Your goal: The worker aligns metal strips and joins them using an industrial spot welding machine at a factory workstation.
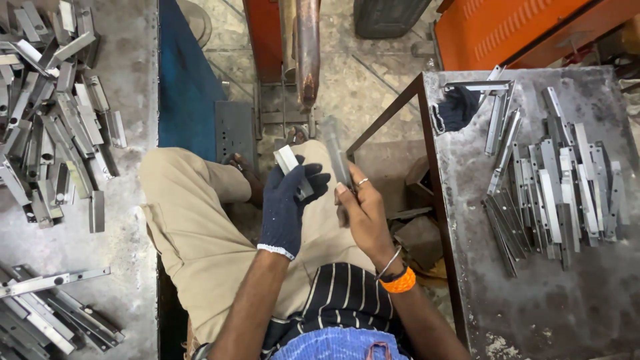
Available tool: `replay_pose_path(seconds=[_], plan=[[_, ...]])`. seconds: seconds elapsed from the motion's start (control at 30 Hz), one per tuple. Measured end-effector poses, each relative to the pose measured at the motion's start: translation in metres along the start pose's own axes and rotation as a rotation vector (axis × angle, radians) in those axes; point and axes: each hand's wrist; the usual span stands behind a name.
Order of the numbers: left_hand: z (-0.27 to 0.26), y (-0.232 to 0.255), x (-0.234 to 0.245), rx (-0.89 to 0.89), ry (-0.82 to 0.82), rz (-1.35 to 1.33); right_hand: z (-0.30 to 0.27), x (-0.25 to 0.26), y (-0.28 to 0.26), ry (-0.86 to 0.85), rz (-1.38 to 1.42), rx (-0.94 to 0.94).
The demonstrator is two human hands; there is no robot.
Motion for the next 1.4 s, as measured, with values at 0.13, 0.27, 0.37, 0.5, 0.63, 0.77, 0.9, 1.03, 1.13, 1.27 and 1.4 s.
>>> replay_pose_path(seconds=[0.13,0.27,0.37,0.5,0.63,0.77,0.9,1.03,1.13,1.27,1.4], plan=[[-0.004,0.002,-0.009,0.025,-0.145,-0.112,-0.002,-0.008,-0.010,-0.007,-0.197,0.060],[-0.013,0.005,-0.014,0.036,-0.206,-0.047,-0.003,-0.011,0.003,0.050,-0.290,0.232],[-0.021,0.008,-0.021,0.048,-0.186,0.125,-0.006,-0.014,0.004,0.007,-0.281,0.338],[-0.024,0.010,-0.025,0.041,-0.110,0.359,-0.008,-0.013,0.005,0.014,-0.191,0.177],[-0.023,0.011,-0.026,0.052,-0.213,0.155,-0.013,-0.012,0.003,0.005,-0.083,0.123],[-0.029,0.018,-0.030,-0.006,-0.195,0.281,-0.015,-0.015,-0.009,0.018,0.089,0.117],[-0.033,0.019,-0.030,-0.076,-0.147,0.422,-0.019,-0.018,-0.007,0.045,0.048,0.158],[-0.035,0.018,-0.032,-0.096,-0.168,0.426,-0.021,-0.024,-0.010,0.099,0.059,0.166],[-0.037,0.018,-0.033,-0.135,-0.204,0.456,-0.023,-0.026,-0.009,0.165,0.066,0.147],[-0.033,0.011,-0.027,-0.152,-0.202,0.485,-0.026,-0.025,-0.006,0.199,0.030,0.171],[-0.022,-0.004,-0.013,-0.129,-0.183,0.452,-0.027,-0.025,-0.008,0.195,-0.014,0.209]])
Point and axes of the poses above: each hand's wrist, its own z-axis towards the middle knuckle, its own x-axis out of the back of the hand, y = z × x, and after that the axes turned 12 degrees about x, right-handed
